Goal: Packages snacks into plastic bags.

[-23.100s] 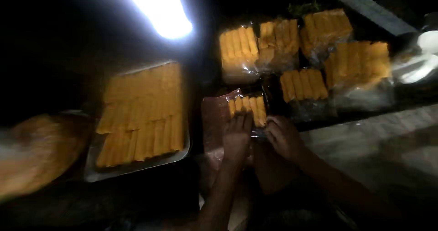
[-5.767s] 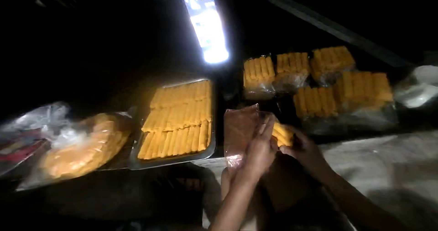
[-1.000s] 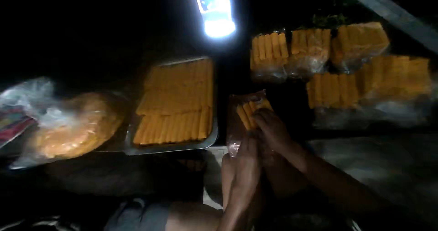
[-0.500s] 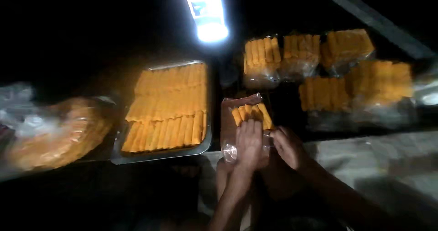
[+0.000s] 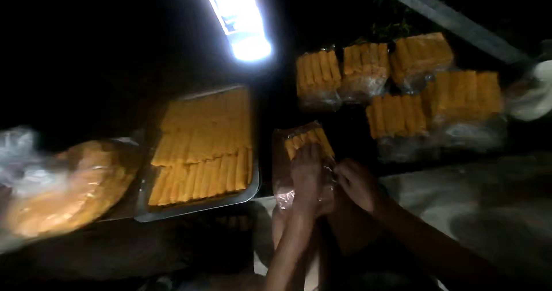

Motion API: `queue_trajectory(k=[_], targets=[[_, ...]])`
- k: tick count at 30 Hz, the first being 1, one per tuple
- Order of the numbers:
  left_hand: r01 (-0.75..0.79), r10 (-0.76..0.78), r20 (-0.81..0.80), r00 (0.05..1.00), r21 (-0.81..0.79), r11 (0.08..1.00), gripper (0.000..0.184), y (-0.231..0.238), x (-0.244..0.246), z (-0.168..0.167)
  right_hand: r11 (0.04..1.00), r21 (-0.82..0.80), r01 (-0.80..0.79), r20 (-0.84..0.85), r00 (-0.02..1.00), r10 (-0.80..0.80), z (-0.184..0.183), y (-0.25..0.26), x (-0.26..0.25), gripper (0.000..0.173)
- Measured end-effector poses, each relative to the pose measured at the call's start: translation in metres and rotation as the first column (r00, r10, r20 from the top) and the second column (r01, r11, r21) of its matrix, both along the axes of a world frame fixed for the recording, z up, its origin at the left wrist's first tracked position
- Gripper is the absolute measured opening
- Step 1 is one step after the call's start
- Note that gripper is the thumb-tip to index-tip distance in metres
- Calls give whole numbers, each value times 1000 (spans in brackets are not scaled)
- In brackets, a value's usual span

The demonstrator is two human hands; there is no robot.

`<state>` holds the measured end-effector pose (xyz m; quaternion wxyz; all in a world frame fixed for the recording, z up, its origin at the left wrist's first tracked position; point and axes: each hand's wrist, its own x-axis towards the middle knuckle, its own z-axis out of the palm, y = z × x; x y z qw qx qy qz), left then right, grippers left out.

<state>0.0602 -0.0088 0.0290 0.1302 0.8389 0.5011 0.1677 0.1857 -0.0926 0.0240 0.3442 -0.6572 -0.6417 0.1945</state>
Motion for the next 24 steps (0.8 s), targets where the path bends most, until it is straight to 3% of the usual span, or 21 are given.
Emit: queue_trajectory(k=[6,12,15,19,21,24], targets=[[20,-20,-3,1000,106,994,40,-10,-9,1,1000,8,24,7,1000,-24,1,0,1,23],[-148,150,-113,982,22,989,40,-51,-50,25,985,167,45,-34,999,-40,1,2,5,24],[-42,42,79,996,2,999,27,-52,-62,62,969,247,26,-118,993,3,34,-1,4,23],[127,-124,339,933,12,992,21,-36,-67,119,892,453,10,-273,953,128,79,-5,25,15],[182,-164,392,905,-9,983,19,-24,-52,138,862,507,-24,-269,945,185,98,-4,43,10],[209,-187,393,901,-15,978,14,-6,-13,160,866,498,32,-206,975,83,121,-4,75,11]])
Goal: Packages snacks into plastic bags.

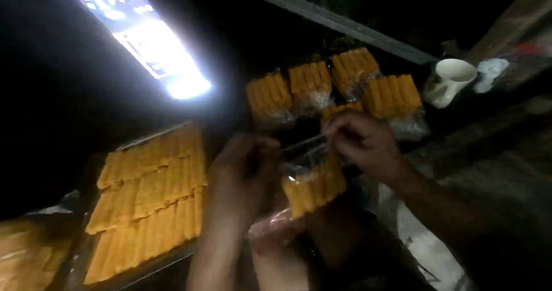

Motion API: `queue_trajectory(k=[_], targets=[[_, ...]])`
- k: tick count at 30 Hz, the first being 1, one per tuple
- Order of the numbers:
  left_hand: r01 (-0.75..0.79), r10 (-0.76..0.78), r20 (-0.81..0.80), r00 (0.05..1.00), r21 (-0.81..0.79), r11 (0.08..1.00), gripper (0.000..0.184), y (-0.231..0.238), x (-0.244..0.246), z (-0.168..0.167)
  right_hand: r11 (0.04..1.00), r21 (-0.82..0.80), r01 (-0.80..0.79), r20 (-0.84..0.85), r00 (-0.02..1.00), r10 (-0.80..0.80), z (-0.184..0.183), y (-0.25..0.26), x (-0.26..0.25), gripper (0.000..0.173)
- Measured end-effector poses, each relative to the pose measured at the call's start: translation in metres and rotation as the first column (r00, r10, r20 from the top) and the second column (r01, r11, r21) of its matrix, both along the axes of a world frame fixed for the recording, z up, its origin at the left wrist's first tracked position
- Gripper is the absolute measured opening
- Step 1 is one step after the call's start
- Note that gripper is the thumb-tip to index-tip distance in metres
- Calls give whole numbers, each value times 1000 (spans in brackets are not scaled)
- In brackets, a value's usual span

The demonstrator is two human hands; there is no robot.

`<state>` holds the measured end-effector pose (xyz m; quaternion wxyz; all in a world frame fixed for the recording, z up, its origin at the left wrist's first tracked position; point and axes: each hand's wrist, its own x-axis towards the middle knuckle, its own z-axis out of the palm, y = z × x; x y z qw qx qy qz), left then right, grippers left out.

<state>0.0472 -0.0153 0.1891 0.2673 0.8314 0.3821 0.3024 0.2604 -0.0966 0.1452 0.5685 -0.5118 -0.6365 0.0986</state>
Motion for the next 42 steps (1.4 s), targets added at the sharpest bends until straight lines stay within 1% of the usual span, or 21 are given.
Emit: queue_trajectory(k=[3,5,6,8,9,12,13,14,17,20,23,24,26,28,29,31,32,35,36,39,42], targets=[[104,-113,86,990,107,989,9,9,40,16,986,120,119,50,991,-126,18,-4,32,9],[176,-210,154,965,211,962,8,9,64,16,965,187,181,89,976,-201,20,-9,53,7],[178,-214,145,966,226,958,8,6,75,11,957,193,216,107,965,-240,15,-13,61,8],[170,-183,62,981,172,970,9,2,97,-13,936,112,335,150,925,-349,-5,-23,71,12],[167,-169,9,986,129,978,13,2,108,-33,919,30,393,169,904,-392,-20,-27,75,13],[166,-182,-114,977,-135,977,25,1,129,-90,806,-306,507,250,859,-446,-63,-38,79,17],[165,-197,-147,969,-203,965,29,-1,132,-100,782,-338,523,297,848,-439,-74,-39,79,19],[167,-208,-169,963,-230,959,33,-2,133,-107,776,-342,531,348,838,-420,-82,-42,78,21],[183,-221,-165,961,-217,959,32,-5,128,-117,804,-190,564,452,777,-438,-95,-44,71,18],[180,-215,-160,963,-209,961,33,-4,124,-118,808,-86,583,481,734,-479,-91,-42,64,20],[153,-188,-138,972,-231,961,33,-6,121,-120,837,8,546,508,719,-474,-96,-35,59,28],[139,-168,-105,980,-244,960,32,-6,120,-122,852,-2,523,512,733,-448,-99,-33,58,34],[92,-98,-5,995,-293,952,39,-7,118,-129,867,-81,491,518,764,-385,-104,-27,55,47],[74,-39,92,995,-415,907,50,-8,118,-136,863,-146,484,537,772,-342,-109,-20,57,55],[79,-22,121,992,-482,873,52,-8,119,-139,861,-156,484,548,768,-332,-112,-16,59,55],[124,-25,169,985,-601,790,49,-11,120,-144,859,-143,491,571,750,-334,-119,-11,62,49],[152,-32,196,980,-638,754,46,-12,121,-147,859,-132,495,582,740,-337,-122,-9,63,42],[192,-8,266,964,-674,714,45,-16,128,-152,860,-113,497,576,738,-351,-127,-4,66,25],[200,9,290,957,-680,706,45,-17,131,-153,855,-129,502,574,741,-348,-126,-3,66,23],[190,47,302,952,-705,683,43,-14,141,-153,820,-269,505,528,790,-312,-112,2,66,25],[185,106,328,939,-739,648,43,-11,148,-151,815,-284,505,517,797,-313,-114,8,72,22]])
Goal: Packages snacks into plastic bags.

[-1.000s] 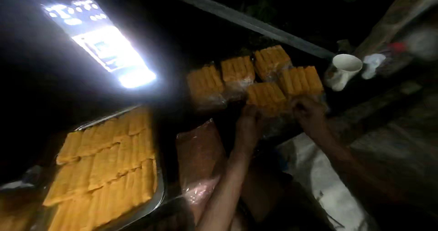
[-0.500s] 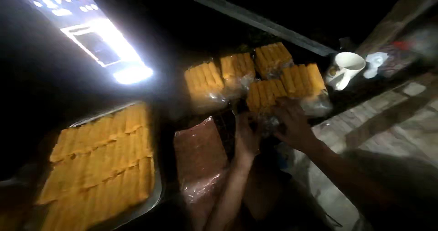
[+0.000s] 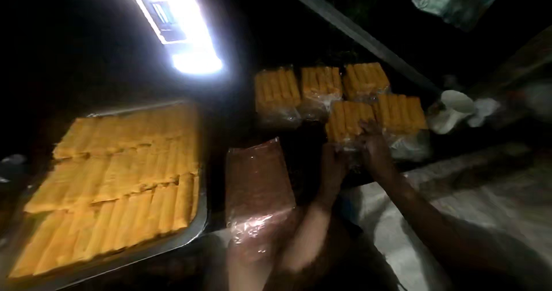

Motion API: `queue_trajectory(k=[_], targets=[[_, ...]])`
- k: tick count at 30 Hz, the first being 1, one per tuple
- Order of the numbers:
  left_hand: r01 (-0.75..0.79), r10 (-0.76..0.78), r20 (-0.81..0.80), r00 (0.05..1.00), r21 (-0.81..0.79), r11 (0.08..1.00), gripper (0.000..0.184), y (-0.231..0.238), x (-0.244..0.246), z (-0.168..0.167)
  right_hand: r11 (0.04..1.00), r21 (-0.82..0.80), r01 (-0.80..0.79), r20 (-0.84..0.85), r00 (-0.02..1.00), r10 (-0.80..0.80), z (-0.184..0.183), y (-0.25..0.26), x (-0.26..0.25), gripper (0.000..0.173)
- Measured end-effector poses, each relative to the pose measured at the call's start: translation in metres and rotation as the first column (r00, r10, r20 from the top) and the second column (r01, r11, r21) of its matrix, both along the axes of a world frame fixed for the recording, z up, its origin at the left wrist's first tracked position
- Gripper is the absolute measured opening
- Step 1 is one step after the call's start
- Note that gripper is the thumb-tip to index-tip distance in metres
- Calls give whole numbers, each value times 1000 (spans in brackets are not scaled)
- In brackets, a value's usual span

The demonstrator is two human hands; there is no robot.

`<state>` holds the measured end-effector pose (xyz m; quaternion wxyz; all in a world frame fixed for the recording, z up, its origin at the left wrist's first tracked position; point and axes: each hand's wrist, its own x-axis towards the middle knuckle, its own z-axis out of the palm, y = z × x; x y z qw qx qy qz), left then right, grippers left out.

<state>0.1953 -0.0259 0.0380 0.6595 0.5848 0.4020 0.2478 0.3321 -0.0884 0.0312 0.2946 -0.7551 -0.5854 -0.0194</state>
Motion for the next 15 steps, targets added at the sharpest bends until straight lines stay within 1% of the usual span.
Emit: queue_trajectory(k=[2,3,6,7,9,11,12,14,15], targets=[[-3,5,33,999,-38,999,45,2,1,1,1000,12,-9,12,1000,9,1,3,1,19],[-6,9,52,999,-55,998,45,2,0,2,999,43,-19,33,999,18,-1,4,1,18],[37,-30,77,997,-87,995,48,1,-8,6,992,120,-35,90,996,24,-10,3,3,23],[61,-55,89,995,-69,996,50,-1,-14,5,990,136,-31,101,995,17,-13,3,3,24],[94,-93,111,990,-3,996,53,-9,-31,2,994,105,-11,77,997,3,-9,0,1,24],[124,-127,39,991,62,990,57,-22,-54,5,998,61,-9,87,996,3,-3,-5,-1,27],[143,-142,-13,990,98,985,56,-30,-69,5,998,60,-33,104,994,26,-1,-8,-1,30],[179,-159,-106,982,215,960,47,-53,-103,-3,991,96,-89,149,986,74,1,-17,-6,36],[194,-167,-124,978,258,947,43,-66,-119,-8,984,126,-124,165,981,102,1,-22,-12,38]])
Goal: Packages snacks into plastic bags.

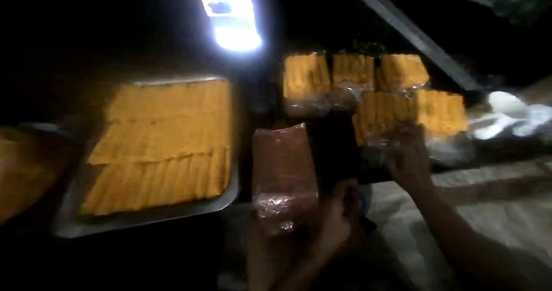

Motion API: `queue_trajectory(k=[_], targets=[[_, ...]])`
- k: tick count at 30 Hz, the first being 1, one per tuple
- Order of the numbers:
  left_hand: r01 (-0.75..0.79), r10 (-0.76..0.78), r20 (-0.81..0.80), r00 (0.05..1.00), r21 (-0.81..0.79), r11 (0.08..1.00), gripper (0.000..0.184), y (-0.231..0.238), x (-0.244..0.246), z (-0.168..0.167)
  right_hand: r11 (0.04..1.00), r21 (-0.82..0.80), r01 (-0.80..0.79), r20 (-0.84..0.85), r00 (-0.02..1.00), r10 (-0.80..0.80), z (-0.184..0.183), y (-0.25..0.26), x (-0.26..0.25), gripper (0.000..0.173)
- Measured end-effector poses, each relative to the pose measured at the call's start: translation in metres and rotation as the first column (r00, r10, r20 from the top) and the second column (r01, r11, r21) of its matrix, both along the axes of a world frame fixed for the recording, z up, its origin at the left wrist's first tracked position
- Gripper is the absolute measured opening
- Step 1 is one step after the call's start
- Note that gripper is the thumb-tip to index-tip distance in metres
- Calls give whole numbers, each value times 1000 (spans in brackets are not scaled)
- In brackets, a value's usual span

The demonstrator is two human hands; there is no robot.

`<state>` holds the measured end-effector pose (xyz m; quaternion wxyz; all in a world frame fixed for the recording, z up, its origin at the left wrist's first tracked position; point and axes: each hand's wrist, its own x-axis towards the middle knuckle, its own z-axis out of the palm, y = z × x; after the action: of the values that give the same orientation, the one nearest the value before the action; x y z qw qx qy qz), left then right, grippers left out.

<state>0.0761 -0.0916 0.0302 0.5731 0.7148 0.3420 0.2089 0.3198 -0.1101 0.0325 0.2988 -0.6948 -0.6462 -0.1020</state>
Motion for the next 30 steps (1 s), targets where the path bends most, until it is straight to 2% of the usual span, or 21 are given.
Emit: queue_trajectory(k=[2,3,5,8,10,11,13,15,16,17,19,21,23,25,26,27,28,29,30], targets=[[20,-21,33,999,21,1000,35,-26,-29,-15,994,77,-76,35,997,74,-2,-9,-22,37],[21,-20,49,999,-24,999,31,-38,-42,-23,986,113,-126,41,992,122,-5,-12,-40,35],[-9,5,-24,1000,-175,985,31,-57,-66,-40,961,132,-242,62,970,236,-18,-21,-80,23],[-211,211,-28,977,-280,937,33,-79,-95,-102,888,130,-442,59,897,438,-45,-24,-131,24],[-366,368,-38,929,-246,898,35,-86,-110,-118,863,72,-500,79,865,495,-56,-24,-150,28],[-432,428,-66,902,-206,878,32,-85,-114,-112,867,42,-497,101,865,491,-59,-23,-156,26],[-535,543,39,839,-128,835,23,-81,-115,-88,875,34,-483,105,872,478,-60,-18,-164,19],[-564,556,101,825,208,799,20,-77,-114,-73,879,53,-474,66,880,471,-55,-13,-166,18],[-527,532,109,840,403,749,22,-74,-115,-69,878,67,-474,30,880,474,-50,-11,-167,18],[-485,519,119,847,576,659,23,-68,-114,-66,882,83,-464,-7,885,466,-48,-10,-168,17],[-382,497,88,863,758,529,26,-55,-113,-56,888,97,-449,-47,889,455,-44,-8,-170,16],[-289,492,18,870,828,481,27,-41,-111,-52,897,113,-428,-80,895,438,-42,-6,-172,17],[-216,491,-59,869,848,484,24,-27,-107,-48,897,122,-425,-106,893,438,-39,-5,-174,18],[-233,515,-130,847,780,581,24,-16,-102,-42,886,132,-445,-121,879,460,-39,-3,-175,18],[-282,521,-159,838,693,664,29,-11,-101,-37,877,134,-461,-133,869,476,-39,-2,-175,19],[-301,552,-147,821,710,637,30,-5,-102,-40,871,145,-470,-146,860,489,-40,0,-176,19],[-301,548,-170,819,686,663,32,-1,-104,-39,865,149,-479,-172,849,499,-40,1,-176,18],[-261,564,-174,807,752,606,29,4,-107,-42,863,152,-482,-203,839,504,-40,2,-177,17],[-219,553,-210,806,762,609,27,7,-110,-42,862,124,-491,-233,830,507,-39,2,-176,19]])
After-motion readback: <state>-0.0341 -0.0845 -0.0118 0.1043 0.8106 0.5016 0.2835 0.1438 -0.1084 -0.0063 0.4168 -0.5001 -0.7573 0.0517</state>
